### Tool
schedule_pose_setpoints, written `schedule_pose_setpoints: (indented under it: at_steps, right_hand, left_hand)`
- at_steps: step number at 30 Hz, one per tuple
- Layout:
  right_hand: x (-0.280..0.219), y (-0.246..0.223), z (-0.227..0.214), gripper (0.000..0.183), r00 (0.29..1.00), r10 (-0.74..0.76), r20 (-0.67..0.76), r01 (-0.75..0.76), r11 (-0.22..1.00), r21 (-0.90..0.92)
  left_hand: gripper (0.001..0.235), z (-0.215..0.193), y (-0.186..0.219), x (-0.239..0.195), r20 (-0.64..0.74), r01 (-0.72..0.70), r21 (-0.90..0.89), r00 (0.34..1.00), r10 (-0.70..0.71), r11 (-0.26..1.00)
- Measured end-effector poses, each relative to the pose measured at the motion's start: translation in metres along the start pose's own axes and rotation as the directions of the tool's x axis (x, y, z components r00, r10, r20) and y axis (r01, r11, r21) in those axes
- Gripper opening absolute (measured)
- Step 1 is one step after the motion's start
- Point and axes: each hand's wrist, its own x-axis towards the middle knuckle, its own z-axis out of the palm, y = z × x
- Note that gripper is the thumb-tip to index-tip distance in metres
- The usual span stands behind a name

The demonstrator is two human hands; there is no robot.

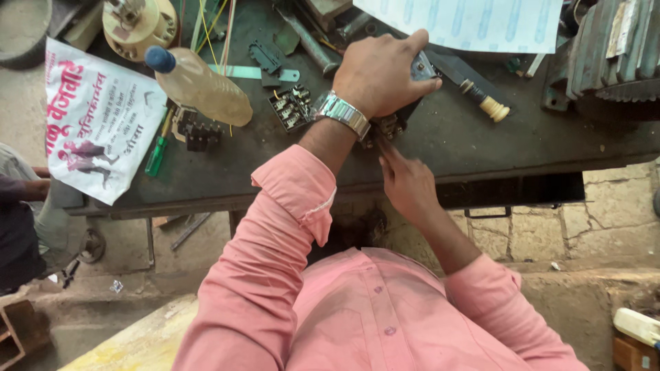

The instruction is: The person uses a screwdriver to repeatedly scrape and adjust contacts inside a small electrical component on a workbench. They hold the component steady with one hand while working with the other, occasionally lifting and repositioning the part.

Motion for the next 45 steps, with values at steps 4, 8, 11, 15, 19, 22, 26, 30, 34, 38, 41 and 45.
schedule_pose_setpoints:
  at_steps: [4,8,11,15,19,22,26,30,34,38,41,45]
  right_hand:
    - [-0.011,0.004,0.001,0.044,0.997,-0.062,-0.056,0.062,0.998,0.0]
    - [-0.002,-0.001,0.0,0.049,1.0,-0.002,0.028,0.002,1.0,0.016]
    - [-0.003,-0.007,-0.005,0.045,1.0,-0.009,0.011,0.01,0.999,-0.04]
    - [-0.008,-0.013,-0.026,0.045,0.997,0.044,0.066,-0.043,0.999,-0.012]
    - [-0.026,-0.014,-0.044,0.039,0.996,0.041,0.076,-0.06,0.962,0.268]
    - [-0.032,-0.015,-0.047,0.025,0.996,-0.029,-0.078,0.053,0.949,0.312]
    - [-0.031,-0.022,-0.044,0.03,1.0,-0.021,0.003,0.019,0.965,0.261]
    - [-0.029,-0.022,-0.043,0.048,0.981,-0.191,-0.033,0.191,0.924,0.33]
    - [-0.021,-0.022,-0.035,0.055,0.984,-0.175,-0.014,0.173,0.956,0.238]
    - [-0.019,-0.021,-0.031,0.055,0.99,-0.124,-0.07,0.138,0.955,0.263]
    - [-0.021,-0.017,-0.028,0.05,0.998,0.059,-0.009,-0.05,0.91,0.411]
    - [-0.023,-0.001,-0.015,0.041,0.961,0.243,0.135,-0.263,0.633,0.728]
  left_hand:
    - [0.054,0.007,0.002,-0.003,-0.002,-0.009,-0.037,1.0,0.009,0.999]
    - [0.056,0.005,-0.004,-0.001,-0.075,-0.054,-0.002,0.996,0.054,0.999]
    - [0.055,0.009,-0.002,-0.005,-0.039,-0.031,-0.034,0.999,0.03,0.999]
    - [0.055,0.007,-0.001,-0.003,-0.036,-0.037,-0.05,0.999,0.035,0.998]
    - [0.056,0.011,-0.002,-0.005,-0.069,-0.04,-0.009,0.997,0.039,0.999]
    - [0.057,0.015,-0.002,-0.002,-0.068,-0.041,-0.013,0.997,0.04,0.999]
    - [0.059,0.018,-0.004,-0.001,-0.089,-0.054,-0.004,0.995,0.053,0.999]
    - [0.06,0.018,-0.004,0.0,-0.075,-0.059,-0.004,0.995,0.059,0.998]
    - [0.059,0.017,-0.004,-0.001,-0.061,-0.05,-0.022,0.997,0.048,0.999]
    - [0.058,0.015,-0.002,0.0,-0.041,-0.036,-0.028,0.999,0.035,0.999]
    - [0.058,0.013,-0.003,0.0,-0.037,-0.03,-0.029,0.999,0.029,0.999]
    - [0.059,0.016,-0.003,0.0,-0.08,-0.056,-0.04,0.995,0.053,0.998]
